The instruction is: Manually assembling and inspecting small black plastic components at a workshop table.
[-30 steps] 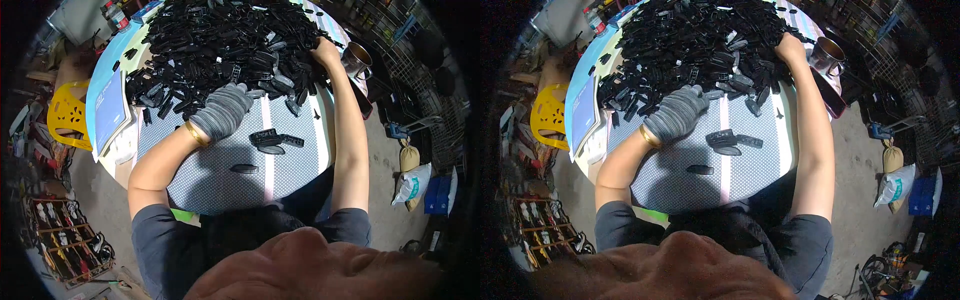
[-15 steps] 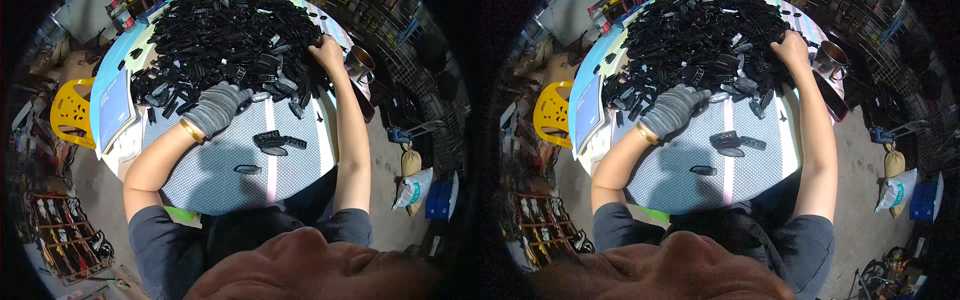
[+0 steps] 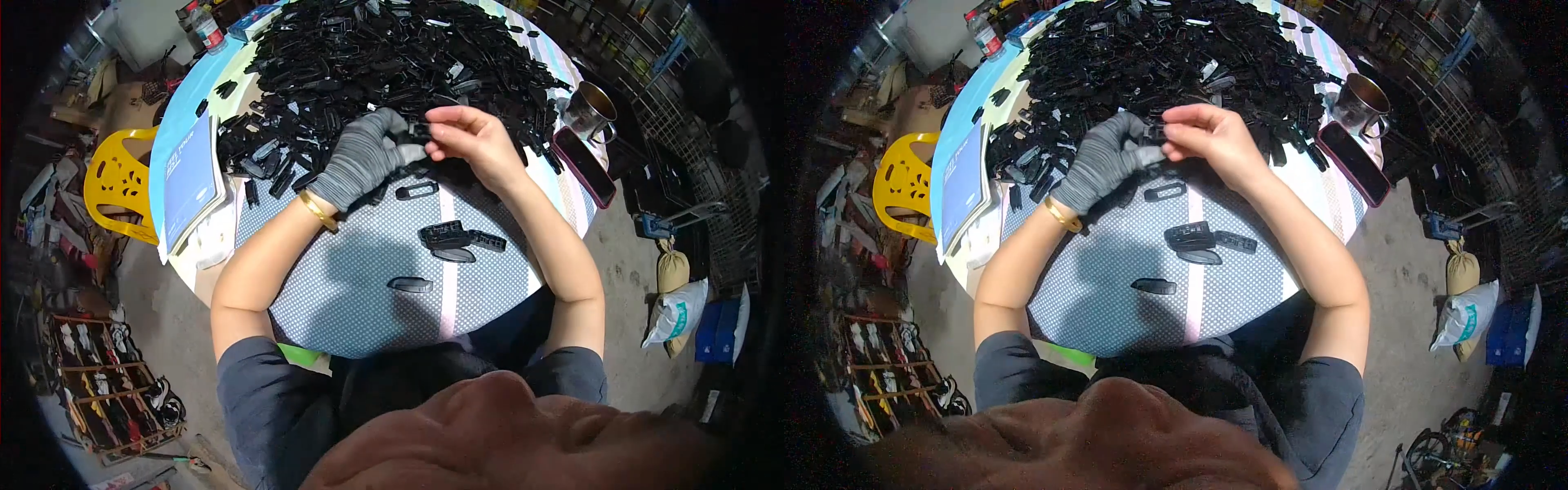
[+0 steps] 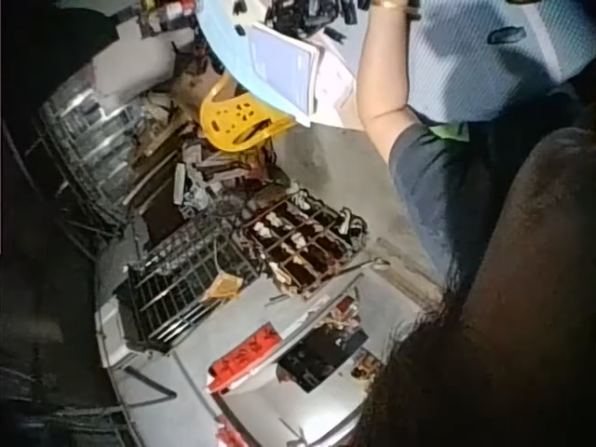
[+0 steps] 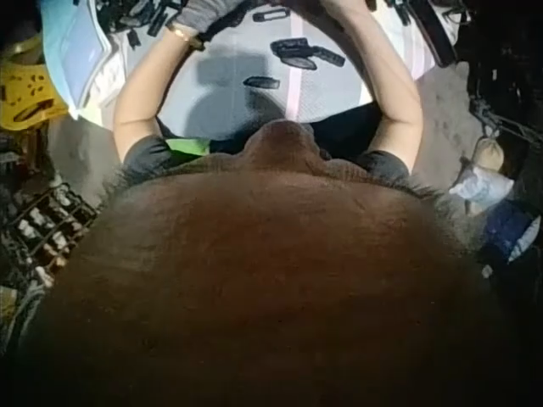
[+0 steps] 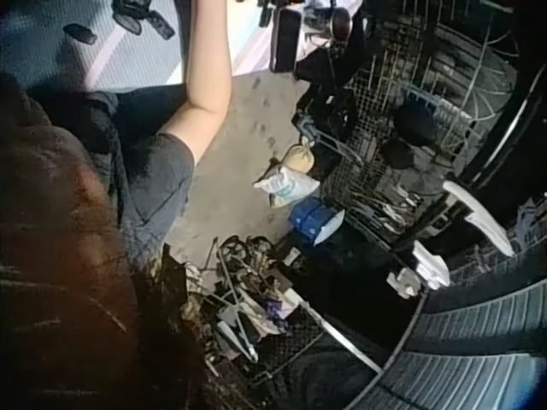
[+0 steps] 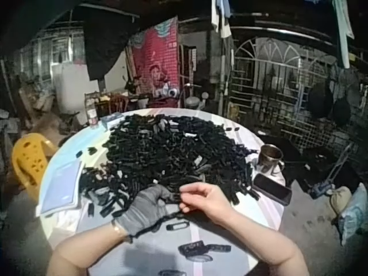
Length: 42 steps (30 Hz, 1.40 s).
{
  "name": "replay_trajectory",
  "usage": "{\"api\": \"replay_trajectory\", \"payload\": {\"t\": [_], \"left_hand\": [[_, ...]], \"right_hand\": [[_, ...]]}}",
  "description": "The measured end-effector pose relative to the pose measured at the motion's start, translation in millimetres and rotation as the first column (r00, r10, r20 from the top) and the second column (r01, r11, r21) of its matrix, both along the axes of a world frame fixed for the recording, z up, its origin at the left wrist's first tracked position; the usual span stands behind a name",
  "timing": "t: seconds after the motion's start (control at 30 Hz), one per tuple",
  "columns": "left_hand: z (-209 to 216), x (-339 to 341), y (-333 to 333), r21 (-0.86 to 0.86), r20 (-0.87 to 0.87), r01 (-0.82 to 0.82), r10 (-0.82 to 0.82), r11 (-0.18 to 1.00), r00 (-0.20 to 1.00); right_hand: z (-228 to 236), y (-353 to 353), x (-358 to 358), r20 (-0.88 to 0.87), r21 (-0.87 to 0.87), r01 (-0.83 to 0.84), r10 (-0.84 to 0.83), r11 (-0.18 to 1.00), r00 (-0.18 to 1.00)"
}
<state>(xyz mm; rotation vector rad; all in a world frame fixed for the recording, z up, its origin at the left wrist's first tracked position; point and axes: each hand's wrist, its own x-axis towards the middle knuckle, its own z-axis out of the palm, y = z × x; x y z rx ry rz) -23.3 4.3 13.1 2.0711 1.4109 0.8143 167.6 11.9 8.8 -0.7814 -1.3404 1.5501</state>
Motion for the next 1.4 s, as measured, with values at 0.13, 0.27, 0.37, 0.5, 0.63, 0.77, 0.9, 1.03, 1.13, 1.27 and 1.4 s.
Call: {"api": "replay_trajectory", "payload": {"t": [0.13,0.27,0.37,0.5,0.63,0.77,0.9,1.03,1.13,1.27,1.4], "left_hand": [[1.8,4.4,-7.4,-0.250,0.478,0.107,0.027,0.962,0.878],[0.4,-2.5,-7.3,-0.323,0.631,0.210,0.045,0.923,0.775],[-2.6,-3.2,-8.3,-0.303,0.676,0.219,0.047,0.927,0.735],[2.7,9.9,-18.2,-0.238,0.757,0.115,0.110,0.965,0.644],[-2.0,4.1,-17.4,-0.306,0.649,0.141,0.098,0.942,0.754],[-10.7,17.0,-25.0,-0.190,0.793,0.141,0.067,0.972,0.606],[-5.1,15.5,-26.9,-0.172,0.806,0.179,0.034,0.969,0.591],[6.4,4.6,-24.4,-0.192,0.814,0.289,-0.012,0.938,0.580],[10.3,2.6,-24.3,-0.180,0.781,0.280,-0.036,0.943,0.624],[17.8,0.1,-29.6,-0.166,0.718,0.250,-0.057,0.954,0.694],[24.3,-13.4,-30.7,-0.277,0.462,0.338,-0.184,0.900,0.868]], "right_hand": [[-7.4,-4.6,-3.9,0.284,0.078,0.049,-0.069,0.996,0.956],[-9.0,-10.7,-6.9,0.268,0.217,0.082,-0.140,0.973,0.953],[-9.5,-14.0,-7.8,0.180,0.256,0.105,-0.154,0.961,0.971],[-9.1,-17.0,-7.8,0.112,0.159,0.127,-0.145,0.979,0.983],[-10.4,-21.0,-12.6,0.119,0.200,0.158,-0.184,0.967,0.976],[-25.0,-18.3,-17.7,0.152,0.433,0.260,-0.354,0.863,0.923],[-29.0,-17.8,-21.3,0.203,0.630,0.258,-0.476,0.732,0.856],[-8.0,-19.6,-13.8,0.374,0.229,-0.040,-0.050,0.973,0.926],[-7.7,-25.1,-13.8,0.356,0.401,-0.037,-0.118,0.915,0.927],[-7.3,-24.7,-12.5,0.449,0.648,-0.063,-0.313,0.759,0.837],[-16.1,-13.9,-4.9,0.599,0.778,-0.406,-0.374,0.479,0.708]]}}
